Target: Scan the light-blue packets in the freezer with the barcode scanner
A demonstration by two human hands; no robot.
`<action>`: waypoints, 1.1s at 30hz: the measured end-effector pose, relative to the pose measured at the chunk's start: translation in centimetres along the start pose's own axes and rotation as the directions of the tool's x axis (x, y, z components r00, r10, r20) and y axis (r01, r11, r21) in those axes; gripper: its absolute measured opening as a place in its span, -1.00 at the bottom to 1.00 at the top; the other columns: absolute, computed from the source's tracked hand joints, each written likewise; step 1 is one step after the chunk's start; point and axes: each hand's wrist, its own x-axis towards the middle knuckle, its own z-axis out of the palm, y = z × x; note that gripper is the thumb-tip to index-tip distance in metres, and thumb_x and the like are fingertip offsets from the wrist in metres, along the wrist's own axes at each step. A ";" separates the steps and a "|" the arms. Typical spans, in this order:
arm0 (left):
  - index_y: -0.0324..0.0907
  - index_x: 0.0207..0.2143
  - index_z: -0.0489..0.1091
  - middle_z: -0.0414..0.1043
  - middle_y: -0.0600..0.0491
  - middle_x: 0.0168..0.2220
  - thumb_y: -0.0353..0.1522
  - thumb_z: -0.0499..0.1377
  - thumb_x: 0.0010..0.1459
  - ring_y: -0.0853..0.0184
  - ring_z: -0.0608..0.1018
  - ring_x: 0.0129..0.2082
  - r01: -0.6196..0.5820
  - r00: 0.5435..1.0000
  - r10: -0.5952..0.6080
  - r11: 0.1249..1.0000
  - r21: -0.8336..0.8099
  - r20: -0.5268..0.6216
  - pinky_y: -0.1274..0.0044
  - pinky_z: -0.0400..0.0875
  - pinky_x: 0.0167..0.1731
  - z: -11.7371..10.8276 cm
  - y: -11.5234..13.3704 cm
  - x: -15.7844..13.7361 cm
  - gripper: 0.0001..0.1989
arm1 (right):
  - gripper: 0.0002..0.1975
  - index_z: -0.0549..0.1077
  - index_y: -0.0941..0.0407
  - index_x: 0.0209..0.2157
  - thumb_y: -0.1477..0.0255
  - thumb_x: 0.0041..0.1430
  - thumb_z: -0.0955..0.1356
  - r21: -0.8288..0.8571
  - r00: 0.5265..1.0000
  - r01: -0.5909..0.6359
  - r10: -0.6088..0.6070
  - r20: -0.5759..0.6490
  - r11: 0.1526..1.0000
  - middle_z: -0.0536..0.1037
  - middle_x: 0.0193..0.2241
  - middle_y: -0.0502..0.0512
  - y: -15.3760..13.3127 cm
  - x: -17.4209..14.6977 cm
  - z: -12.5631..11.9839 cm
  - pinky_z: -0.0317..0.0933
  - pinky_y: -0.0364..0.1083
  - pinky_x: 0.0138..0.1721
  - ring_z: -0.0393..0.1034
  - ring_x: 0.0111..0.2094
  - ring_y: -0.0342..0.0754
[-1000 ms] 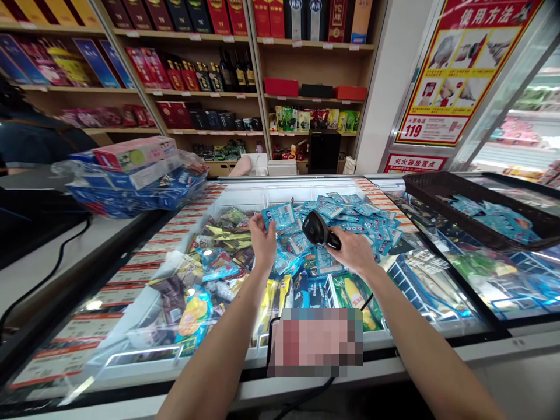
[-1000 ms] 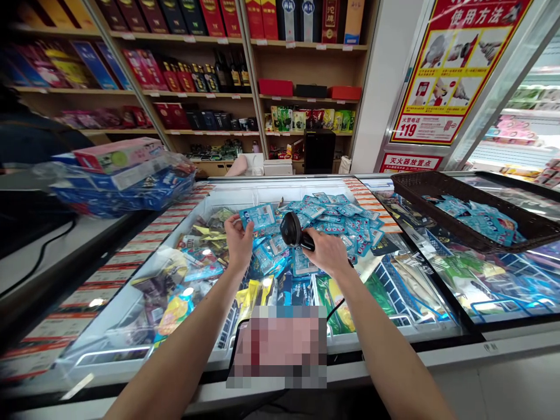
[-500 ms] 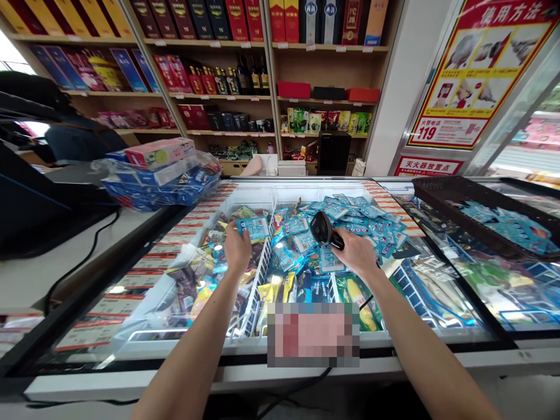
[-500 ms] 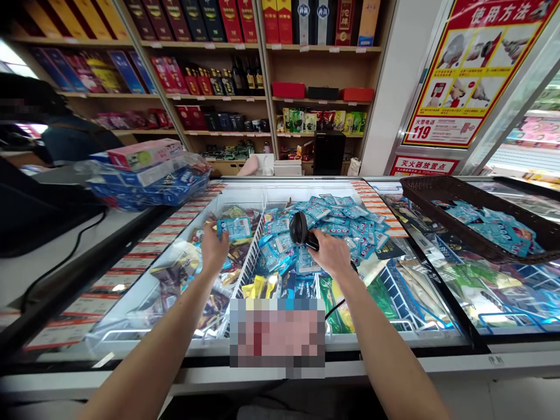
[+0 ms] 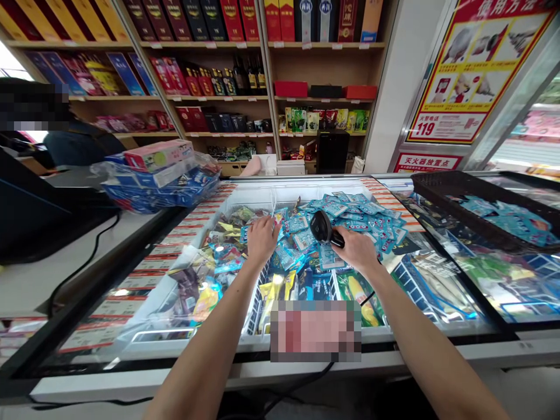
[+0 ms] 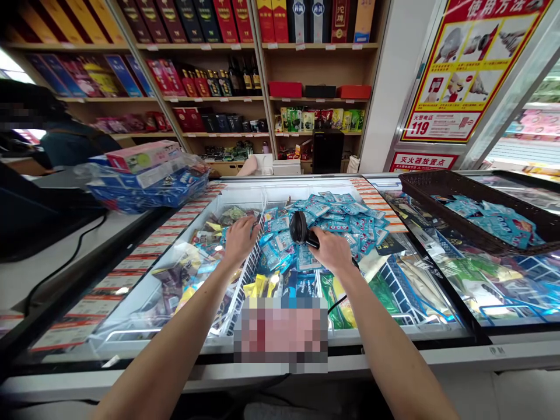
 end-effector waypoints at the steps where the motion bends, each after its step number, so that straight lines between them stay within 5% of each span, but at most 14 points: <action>1: -0.11 0.10 0.30 0.31 -0.06 0.15 -0.14 -0.17 0.30 0.15 0.27 0.19 -0.029 0.999 0.028 0.999 0.017 0.027 0.28 0.13 0.12 0.5 0.4 0.5 -0.53 | -0.64 0.31 -0.07 0.04 0.20 0.22 0.24 0.002 1.000 0.007 -0.007 0.000 1.000 0.59 -0.28 0.02 0.1 0.0 0.0 0.19 -0.09 -0.34 0.48 -0.28 0.01; 8: -0.07 0.18 0.21 0.27 -0.06 0.20 -0.07 -0.15 0.28 0.11 0.25 0.22 -0.096 0.967 0.085 0.995 0.035 0.241 0.14 -0.03 0.18 3.7 1.2 2.7 -0.48 | -0.64 0.30 -0.08 0.05 0.19 0.22 0.24 -0.009 1.000 0.022 -0.022 0.009 1.000 0.59 -0.22 0.01 0.5 0.0 0.3 0.19 -0.09 -0.33 0.48 -0.26 0.00; 17: -0.04 0.03 0.35 0.36 -0.10 0.01 -0.05 0.19 0.05 0.03 0.34 0.05 -0.068 0.956 0.066 0.998 -0.005 0.287 0.16 0.10 0.09 1.8 0.4 2.7 -0.48 | -0.64 0.33 -0.06 0.02 0.22 0.19 0.27 -0.032 0.996 0.091 -0.091 -0.019 0.995 0.59 -0.27 0.01 -0.2 -0.3 0.3 0.15 -0.10 -0.40 0.49 -0.28 -0.01; 20: -0.09 0.03 0.32 0.30 -0.10 -0.04 -0.12 0.28 -0.04 0.06 0.35 0.00 -0.015 0.986 0.038 0.990 -0.139 0.161 0.25 0.23 0.01 1.4 0.6 1.6 -0.43 | -0.65 0.34 -0.06 0.01 0.24 0.18 0.28 -0.014 0.991 0.122 -0.123 -0.049 0.992 0.59 -0.27 0.00 -0.4 -0.5 0.3 0.14 -0.11 -0.40 0.49 -0.29 -0.01; 24: -0.07 0.08 0.23 0.27 -0.05 0.01 -0.28 0.17 0.11 0.19 0.38 -0.01 -0.018 0.998 0.042 0.887 -0.462 0.041 0.37 0.30 -0.04 1.3 0.9 -0.1 -0.54 | -0.64 0.35 -0.05 0.02 0.27 0.17 0.29 0.047 0.980 0.172 -0.166 -0.112 0.984 0.59 -0.27 -0.03 -0.4 -0.7 0.2 0.14 -0.12 -0.39 0.49 -0.27 -0.03; 27: -0.05 0.10 0.19 0.28 -0.03 0.08 -0.29 0.07 0.19 0.22 0.37 0.03 -0.019 0.997 0.060 0.805 -0.593 0.049 0.40 0.28 -0.03 1.4 0.9 -0.7 -0.60 | -0.63 0.36 -0.04 0.02 0.28 0.17 0.29 0.087 0.972 0.194 -0.180 -0.150 0.977 0.59 -0.26 -0.03 -0.3 -0.7 0.2 0.15 -0.13 -0.38 0.48 -0.27 -0.03; 33: -0.05 0.14 0.17 0.35 0.01 -0.04 -0.30 0.04 0.21 0.36 0.41 -0.26 0.084 0.995 -0.020 0.678 -0.730 0.096 0.54 0.31 -0.33 1.8 0.5 -0.4 -0.57 | -0.61 0.36 -0.02 0.03 0.31 0.14 0.31 0.155 0.967 0.214 -0.186 -0.176 0.964 0.60 -0.27 -0.03 -0.3 -0.6 0.3 0.17 -0.14 -0.38 0.48 -0.30 -0.05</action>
